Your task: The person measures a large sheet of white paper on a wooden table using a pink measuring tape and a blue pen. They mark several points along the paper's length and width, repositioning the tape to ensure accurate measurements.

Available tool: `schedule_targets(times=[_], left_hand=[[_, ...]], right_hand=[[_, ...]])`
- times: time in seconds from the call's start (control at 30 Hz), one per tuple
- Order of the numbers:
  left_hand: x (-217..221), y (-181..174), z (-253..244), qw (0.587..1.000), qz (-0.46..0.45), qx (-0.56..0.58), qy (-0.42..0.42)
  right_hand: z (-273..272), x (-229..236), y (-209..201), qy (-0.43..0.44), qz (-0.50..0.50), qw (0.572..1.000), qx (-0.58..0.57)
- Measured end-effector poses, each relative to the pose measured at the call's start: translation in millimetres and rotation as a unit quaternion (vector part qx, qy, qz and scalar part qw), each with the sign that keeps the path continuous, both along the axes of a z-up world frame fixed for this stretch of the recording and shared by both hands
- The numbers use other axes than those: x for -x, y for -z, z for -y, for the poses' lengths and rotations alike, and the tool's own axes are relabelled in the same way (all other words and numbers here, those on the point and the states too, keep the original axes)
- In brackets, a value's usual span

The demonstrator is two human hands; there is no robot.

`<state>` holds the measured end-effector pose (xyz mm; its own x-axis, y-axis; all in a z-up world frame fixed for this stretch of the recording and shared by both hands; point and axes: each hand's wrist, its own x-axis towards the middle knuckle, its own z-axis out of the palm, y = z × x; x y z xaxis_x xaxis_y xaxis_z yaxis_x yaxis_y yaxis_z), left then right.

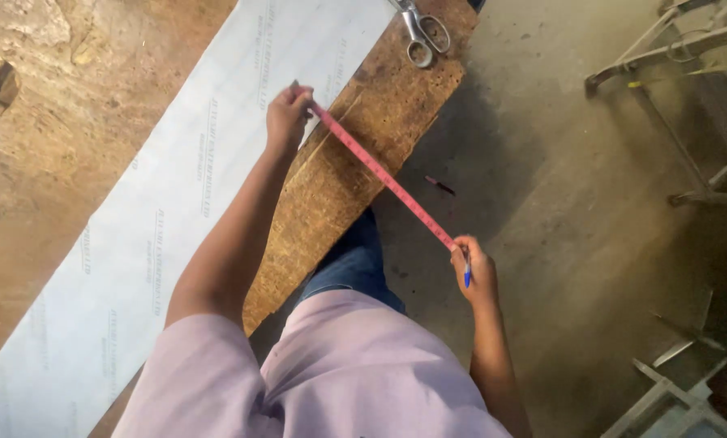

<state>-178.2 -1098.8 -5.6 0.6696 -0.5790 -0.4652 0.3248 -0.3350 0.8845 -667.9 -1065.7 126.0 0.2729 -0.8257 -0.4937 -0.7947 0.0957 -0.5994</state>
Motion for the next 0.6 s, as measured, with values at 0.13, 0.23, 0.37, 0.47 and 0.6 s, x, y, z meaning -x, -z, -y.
schedule_targets(times=[0.13, 0.23, 0.37, 0.47, 0.6], left_hand=[[-52, -37, 77, 0.994, 0.077, -0.069, 0.029], [-96, 24, 120, 0.973, 0.226, -0.019, 0.045], [-116, -1, 141, 0.952, 0.295, -0.073, -0.03], [-103, 17, 123, 0.879, 0.467, -0.091, -0.024], [-73, 12, 104, 0.854, 0.469, -0.181, 0.136]], right_hand=[[97, -66, -23, -0.035, -0.048, 0.998, -0.02], [156, -101, -9, -0.072, -0.034, 0.996, -0.043], [201, -140, 23, -0.076, -0.061, 0.993, -0.07], [208, -150, 30, -0.086, -0.055, 0.991, -0.083], [218, -163, 35, -0.075, -0.081, 0.988, -0.104]])
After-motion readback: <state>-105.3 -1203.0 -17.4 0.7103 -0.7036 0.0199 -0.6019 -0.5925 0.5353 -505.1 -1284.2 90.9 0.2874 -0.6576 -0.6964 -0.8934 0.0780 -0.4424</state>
